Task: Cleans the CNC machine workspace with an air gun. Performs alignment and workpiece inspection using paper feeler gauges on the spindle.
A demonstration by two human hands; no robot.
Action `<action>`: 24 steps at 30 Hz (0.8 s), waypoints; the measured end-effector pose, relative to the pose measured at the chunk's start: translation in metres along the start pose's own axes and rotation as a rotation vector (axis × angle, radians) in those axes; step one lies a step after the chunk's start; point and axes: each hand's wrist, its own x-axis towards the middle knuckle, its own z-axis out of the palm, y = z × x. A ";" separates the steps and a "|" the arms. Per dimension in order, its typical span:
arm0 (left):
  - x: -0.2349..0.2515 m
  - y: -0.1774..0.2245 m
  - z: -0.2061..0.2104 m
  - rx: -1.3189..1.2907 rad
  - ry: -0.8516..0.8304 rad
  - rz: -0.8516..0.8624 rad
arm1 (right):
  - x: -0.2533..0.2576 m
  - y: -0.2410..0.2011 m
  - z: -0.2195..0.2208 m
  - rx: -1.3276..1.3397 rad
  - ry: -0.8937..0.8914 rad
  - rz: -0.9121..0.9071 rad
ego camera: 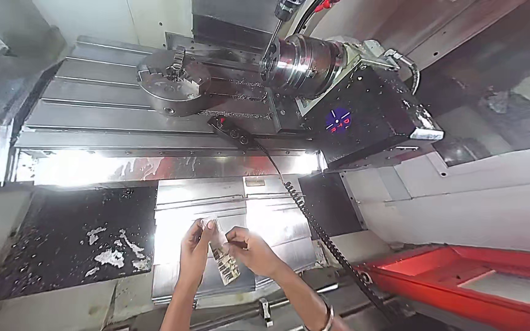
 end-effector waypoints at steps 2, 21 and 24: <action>-0.001 0.003 0.000 -0.166 0.015 -0.094 | -0.001 -0.002 0.004 0.036 -0.070 -0.050; 0.005 -0.004 -0.003 -0.318 -0.616 -0.061 | 0.013 -0.011 0.004 -0.203 0.358 -0.044; 0.005 -0.004 -0.003 -0.275 -0.634 -0.013 | 0.012 -0.014 0.005 -0.197 0.346 -0.042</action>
